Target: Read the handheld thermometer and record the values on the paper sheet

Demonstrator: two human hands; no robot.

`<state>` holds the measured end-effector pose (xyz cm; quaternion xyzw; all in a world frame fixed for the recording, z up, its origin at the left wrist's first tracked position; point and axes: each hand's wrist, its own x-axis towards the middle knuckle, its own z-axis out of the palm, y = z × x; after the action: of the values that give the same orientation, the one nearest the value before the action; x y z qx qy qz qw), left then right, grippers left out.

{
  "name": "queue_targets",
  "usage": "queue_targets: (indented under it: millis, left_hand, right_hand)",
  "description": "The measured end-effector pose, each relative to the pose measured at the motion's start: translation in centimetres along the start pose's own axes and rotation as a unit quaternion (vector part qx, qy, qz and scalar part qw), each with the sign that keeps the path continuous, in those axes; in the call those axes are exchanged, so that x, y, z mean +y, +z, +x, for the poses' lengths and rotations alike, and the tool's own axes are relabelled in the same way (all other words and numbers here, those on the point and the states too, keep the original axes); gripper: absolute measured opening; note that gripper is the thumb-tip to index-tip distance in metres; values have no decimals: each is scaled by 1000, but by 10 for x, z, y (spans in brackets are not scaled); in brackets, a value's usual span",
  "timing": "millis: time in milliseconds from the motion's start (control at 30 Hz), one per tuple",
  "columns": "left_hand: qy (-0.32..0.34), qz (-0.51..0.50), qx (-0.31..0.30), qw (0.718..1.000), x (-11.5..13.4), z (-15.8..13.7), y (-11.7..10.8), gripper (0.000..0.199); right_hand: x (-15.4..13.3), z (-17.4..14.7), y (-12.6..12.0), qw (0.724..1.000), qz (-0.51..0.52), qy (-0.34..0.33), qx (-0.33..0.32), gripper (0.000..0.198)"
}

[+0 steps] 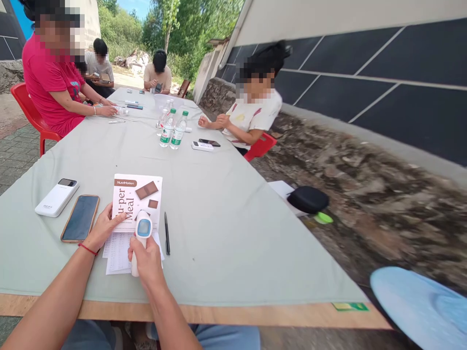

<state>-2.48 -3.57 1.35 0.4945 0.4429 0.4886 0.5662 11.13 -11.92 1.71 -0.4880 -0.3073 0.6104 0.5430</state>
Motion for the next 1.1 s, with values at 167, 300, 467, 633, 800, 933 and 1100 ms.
queue_targets:
  millis: [167, 300, 467, 633, 800, 933, 1100]
  left_hand:
    - [-2, -5, 1, 1000, -1, 0, -1, 61]
    - [-11, -15, 14, 1000, 0, 0, 0, 67]
    - [-18, -15, 19, 1000, 2, 0, 1, 71]
    - [-12, 7, 14, 1000, 4, 0, 1, 68]
    - [-8, 76, 31, 997, 13, 0, -3, 63]
    - [18, 179, 42, 983, 17, 1, -11, 55]
    - [54, 173, 61, 982, 16, -1, -10, 55]
  right_hand:
    - [-3, -2, 0, 999, -34, -1, -4, 29]
    - [-17, -16, -3, 996, -74, -39, -10, 26]
    - [-43, -46, -2, 991, -85, -85, -54, 28]
    - [-62, -70, -2, 989, -72, -100, -75, 33]
    - [-72, -84, -6, 989, -74, -96, -90, 34]
    - [-74, -73, -22, 984, -106, -119, -82, 31]
    - [-54, -12, -86, 921, -344, -150, 103, 44]
